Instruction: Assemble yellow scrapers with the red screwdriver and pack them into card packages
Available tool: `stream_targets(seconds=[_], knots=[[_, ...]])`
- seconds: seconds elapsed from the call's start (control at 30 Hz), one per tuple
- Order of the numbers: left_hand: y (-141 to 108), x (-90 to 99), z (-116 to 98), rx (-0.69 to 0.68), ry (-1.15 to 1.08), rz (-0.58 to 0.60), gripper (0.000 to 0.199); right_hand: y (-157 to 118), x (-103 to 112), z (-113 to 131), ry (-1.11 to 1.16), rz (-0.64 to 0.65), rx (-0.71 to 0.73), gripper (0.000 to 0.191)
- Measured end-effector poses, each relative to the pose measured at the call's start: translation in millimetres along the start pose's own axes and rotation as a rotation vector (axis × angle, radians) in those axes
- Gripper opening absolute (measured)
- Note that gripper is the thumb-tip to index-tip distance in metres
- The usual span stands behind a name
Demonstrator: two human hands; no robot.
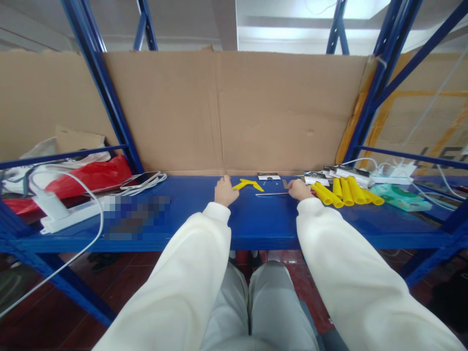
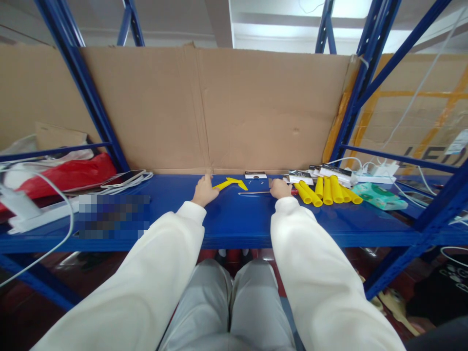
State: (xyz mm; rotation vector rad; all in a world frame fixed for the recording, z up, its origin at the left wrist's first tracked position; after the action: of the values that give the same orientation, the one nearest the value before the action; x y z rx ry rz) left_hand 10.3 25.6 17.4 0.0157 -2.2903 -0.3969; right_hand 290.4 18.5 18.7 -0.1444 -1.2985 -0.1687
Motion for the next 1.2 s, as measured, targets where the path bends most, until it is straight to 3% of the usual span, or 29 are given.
stream_targets(seconds=[0.07, 0.13, 0.3, 0.47, 0.53, 0.77, 0.93, 1.2], knots=[[2.3, -5.9, -2.6, -0.167, -0.043, 0.059, 0.044, -1.5, 0.5, 0.7, 0.0, -0.006, 0.001, 0.037], [3.0, -11.1, -1.9, -0.219, -0.053, 0.129, 0.045, -2.0, 0.9, 0.4, 0.002, -0.006, -0.009, 0.038], [-2.6, -11.6, -1.8, -0.008, 0.226, 0.244, 0.048, 3.2, 3.3, -2.5, 0.019, -0.04, -0.044, 0.041], [-10.2, 1.2, -10.2, 0.233, 0.523, 0.167, 0.035, 10.3, 4.3, -2.5, 0.03, -0.038, -0.084, 0.037], [-10.9, 2.6, -12.2, 0.263, 0.59, 0.143, 0.037, 11.9, 4.3, -0.5, 0.034, -0.015, -0.11, 0.038], [-5.2, -17.4, -14.5, -0.055, 0.612, 0.284, 0.051, 23.8, 1.0, 12.0, -0.055, -0.026, -0.146, 0.042], [-5.1, -19.9, -10.4, -0.051, 0.666, 0.338, 0.048, 34.3, -6.2, 16.1, -0.103, -0.03, -0.189, 0.044], [-4.7, -19.7, -11.3, -0.075, 0.624, 0.317, 0.038, 43.0, -8.4, 6.5, 0.013, 0.005, -0.293, 0.053]])
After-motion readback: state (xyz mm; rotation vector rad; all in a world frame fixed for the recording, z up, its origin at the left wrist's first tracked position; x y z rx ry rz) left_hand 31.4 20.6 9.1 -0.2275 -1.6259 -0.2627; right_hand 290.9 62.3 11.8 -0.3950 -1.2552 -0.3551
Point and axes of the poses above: each hand's wrist, its own y-axis towards the middle knuckle, its own x-axis out of the back of the hand, z = x × y, the point moved 4 cm from there along y, towards the middle knuckle, and after that the axes turned 15 degrees about z, right-handed, at the moved point
